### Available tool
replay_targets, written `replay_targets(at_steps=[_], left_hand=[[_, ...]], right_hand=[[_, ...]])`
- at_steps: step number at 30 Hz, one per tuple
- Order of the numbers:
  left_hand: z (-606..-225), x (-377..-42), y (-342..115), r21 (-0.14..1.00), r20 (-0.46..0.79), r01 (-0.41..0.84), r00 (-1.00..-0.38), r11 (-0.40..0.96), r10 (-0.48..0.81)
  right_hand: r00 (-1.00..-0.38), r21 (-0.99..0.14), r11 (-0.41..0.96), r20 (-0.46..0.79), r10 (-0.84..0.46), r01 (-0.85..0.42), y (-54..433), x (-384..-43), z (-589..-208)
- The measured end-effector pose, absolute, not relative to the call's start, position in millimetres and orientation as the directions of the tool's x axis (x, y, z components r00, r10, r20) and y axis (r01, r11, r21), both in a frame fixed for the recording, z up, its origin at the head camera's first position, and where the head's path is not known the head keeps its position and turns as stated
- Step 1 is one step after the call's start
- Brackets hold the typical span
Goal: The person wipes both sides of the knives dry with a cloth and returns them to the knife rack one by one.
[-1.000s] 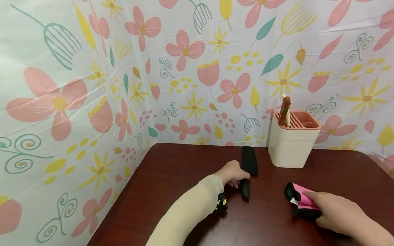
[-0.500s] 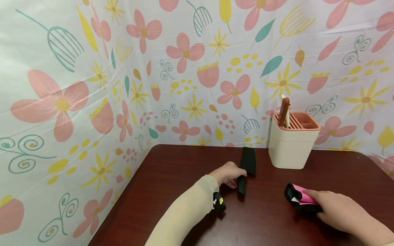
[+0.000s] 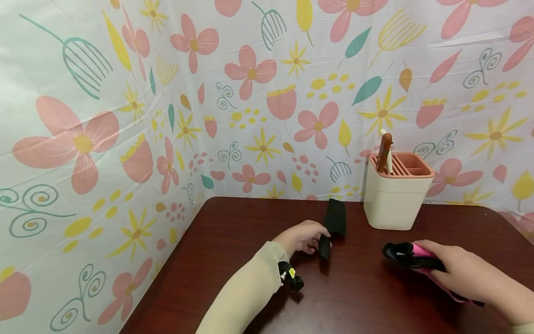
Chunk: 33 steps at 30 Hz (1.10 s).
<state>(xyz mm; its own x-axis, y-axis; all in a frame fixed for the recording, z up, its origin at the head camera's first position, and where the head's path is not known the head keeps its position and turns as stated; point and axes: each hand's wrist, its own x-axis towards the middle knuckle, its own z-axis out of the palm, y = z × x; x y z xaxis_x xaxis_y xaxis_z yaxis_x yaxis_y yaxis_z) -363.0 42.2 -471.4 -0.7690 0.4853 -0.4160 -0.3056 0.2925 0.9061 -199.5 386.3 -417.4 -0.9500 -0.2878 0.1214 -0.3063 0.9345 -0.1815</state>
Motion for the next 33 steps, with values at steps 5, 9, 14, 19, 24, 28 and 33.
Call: replay_targets(at_steps=[5,9,14,19,24,28,33], left_hand=[[-468,-360,33,0.918,-0.395,-0.341,-0.738,0.203,0.547],[-465,-356,26,0.93,-0.354,-0.341,-0.72,0.14,0.597],[-456,-340,18,0.938,-0.29,-0.343,-0.71,0.045,0.642],[-442,-320,14,0.941,-0.225,-0.335,-0.721,-0.044,0.655],[-429,-298,8,0.937,-0.194,-0.337,-0.726,-0.095,0.66],[-420,-283,5,0.942,-0.149,-0.309,-0.729,-0.128,0.669],[-412,-269,4,0.953,-0.1,-0.269,-0.716,-0.14,0.69]], right_hand=[[-0.924,-0.218,0.903,0.193,-0.331,-0.369,380,-205,-399],[-0.911,-0.217,0.892,0.214,-0.352,-0.395,375,-214,-376],[-0.871,-0.193,0.868,0.291,-0.395,-0.458,364,-227,-345],[-0.838,-0.184,0.848,0.355,-0.415,-0.497,343,-245,-314],[-0.855,-0.218,0.847,0.322,-0.406,-0.484,315,-273,-290],[-0.865,-0.237,0.845,0.29,-0.409,-0.479,295,-299,-282],[-0.867,-0.254,0.841,0.294,-0.403,-0.477,272,-327,-288]])
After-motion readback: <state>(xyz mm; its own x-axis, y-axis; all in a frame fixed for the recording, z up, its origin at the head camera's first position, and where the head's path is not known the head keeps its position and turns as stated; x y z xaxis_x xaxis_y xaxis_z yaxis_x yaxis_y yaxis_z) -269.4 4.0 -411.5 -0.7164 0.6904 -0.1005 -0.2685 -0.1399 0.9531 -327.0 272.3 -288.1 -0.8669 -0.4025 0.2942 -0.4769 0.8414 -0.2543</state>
